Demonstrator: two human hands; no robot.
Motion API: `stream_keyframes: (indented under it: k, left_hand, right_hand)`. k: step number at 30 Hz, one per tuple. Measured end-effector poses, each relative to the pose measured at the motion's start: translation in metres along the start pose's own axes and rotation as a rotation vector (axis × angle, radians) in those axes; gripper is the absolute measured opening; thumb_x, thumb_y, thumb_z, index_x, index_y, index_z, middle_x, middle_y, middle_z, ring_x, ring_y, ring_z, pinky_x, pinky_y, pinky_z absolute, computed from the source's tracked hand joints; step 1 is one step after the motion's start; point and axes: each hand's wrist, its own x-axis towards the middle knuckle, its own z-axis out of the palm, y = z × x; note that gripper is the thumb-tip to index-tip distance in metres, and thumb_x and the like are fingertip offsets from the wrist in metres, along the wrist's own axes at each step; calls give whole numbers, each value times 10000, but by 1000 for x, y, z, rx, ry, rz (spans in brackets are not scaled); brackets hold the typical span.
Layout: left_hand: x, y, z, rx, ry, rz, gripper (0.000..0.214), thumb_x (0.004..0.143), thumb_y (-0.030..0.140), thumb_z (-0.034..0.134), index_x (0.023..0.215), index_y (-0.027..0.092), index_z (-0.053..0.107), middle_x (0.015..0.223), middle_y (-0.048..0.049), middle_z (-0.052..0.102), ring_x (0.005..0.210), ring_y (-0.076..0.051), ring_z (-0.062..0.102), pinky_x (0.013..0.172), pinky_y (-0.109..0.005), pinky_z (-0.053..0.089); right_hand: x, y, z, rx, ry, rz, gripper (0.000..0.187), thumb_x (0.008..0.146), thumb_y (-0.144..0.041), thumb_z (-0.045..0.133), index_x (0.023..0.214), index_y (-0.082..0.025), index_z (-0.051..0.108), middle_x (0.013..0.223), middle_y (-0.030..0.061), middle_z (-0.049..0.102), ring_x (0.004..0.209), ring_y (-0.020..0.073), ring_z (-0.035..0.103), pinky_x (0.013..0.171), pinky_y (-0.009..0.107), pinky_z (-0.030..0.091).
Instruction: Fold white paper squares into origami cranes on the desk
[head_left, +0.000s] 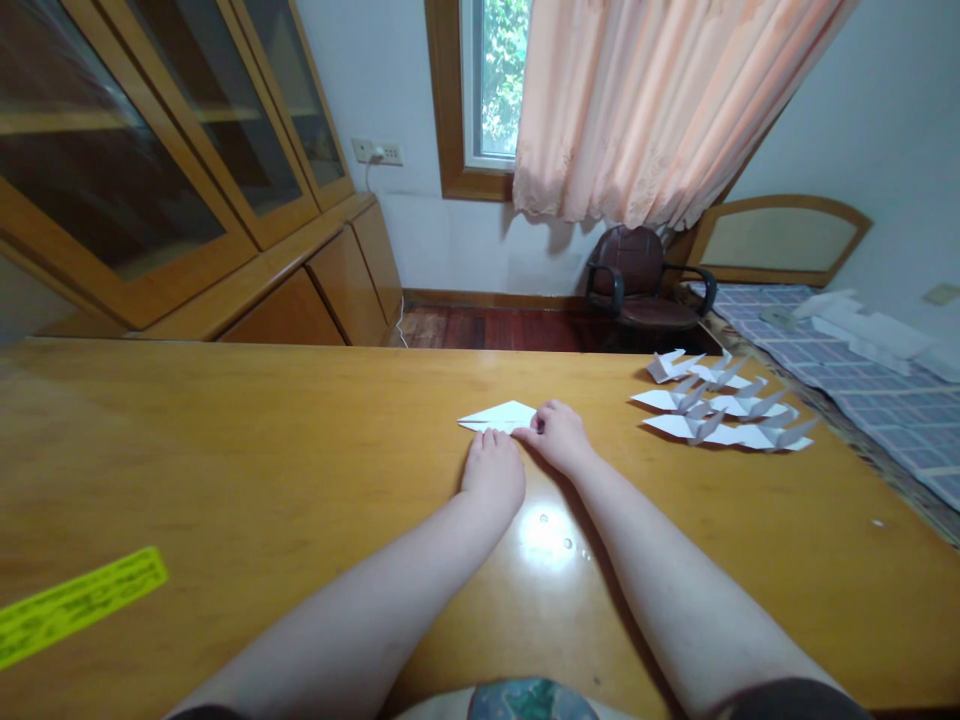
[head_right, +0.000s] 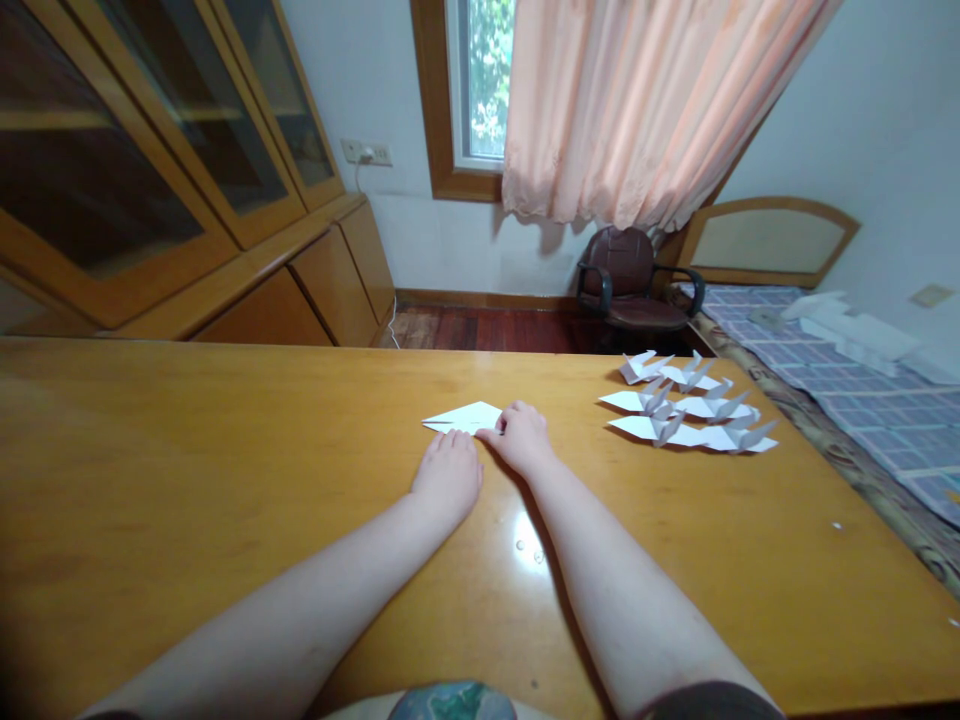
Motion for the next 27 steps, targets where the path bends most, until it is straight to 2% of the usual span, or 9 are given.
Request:
stream_keyframes:
  k: [4,7,9,13,20,22,24,27]
  left_hand:
    - [1,1,-2,11,-30,-18,359,875,217,460,1150,40,606,1103,-225,602,1030,-303,536,906,-385,381]
    - [0,2,-4,23,-24,-13,373,880,256,472,1158,38,589,1106,-218,598,1032,-301,533,894,-387,390]
    - [0,2,-4,40,-21,-16,428,879,296,489,1231,58,545,1135,-203,596,1052,-297,528,912,-389,384]
    - [-1,0,-5,66,-31,-1,546,889,340,483,1358,66,440,1186,-202,584,1098,-301,518,963,-400,356]
    - [0,0,-5,54,-41,-1,571,886,365,491,1380,85,428,1206,-204,582,1120,-302,511,991,-408,334]
    - [0,0,-5,45,-41,0,583,885,387,492,1391,106,420,1203,-204,582,1119,-305,515,990,-414,335]
    - [0,0,-4,39,-47,9,597,881,424,494,1399,137,417,1207,-205,580,1125,-312,517,1003,-434,325]
    - [2,-3,1,20,-35,20,644,869,484,496,1418,163,395,1306,-219,521,1239,-341,441,1061,-482,264]
  right_hand:
    - [1,1,0,23,4,39,310,686,-481,744,697,-194,629,824,28,584,807,174,524,739,288,348]
    - [4,4,-1,89,-13,84,255,655,-393,776,720,-193,632,827,22,591,807,169,526,722,277,349]
    - [7,8,-1,141,-33,93,206,651,-318,772,734,-190,633,829,19,600,798,163,529,718,271,354]
    - [11,17,-1,272,-76,85,132,650,-151,699,754,-182,623,815,4,619,772,146,537,708,253,370]
    - [12,25,-8,460,-165,101,273,592,-6,545,802,-166,614,713,-17,614,649,122,526,612,218,375]
    - [12,27,-9,480,-132,130,289,601,1,498,811,-159,616,723,-3,631,655,129,545,617,222,393]
    - [13,28,-8,444,-32,158,259,658,-31,479,831,-155,625,756,22,652,684,146,568,645,243,421]
    - [13,29,-5,312,91,37,219,766,-117,495,911,-155,655,926,76,685,862,191,599,800,311,448]
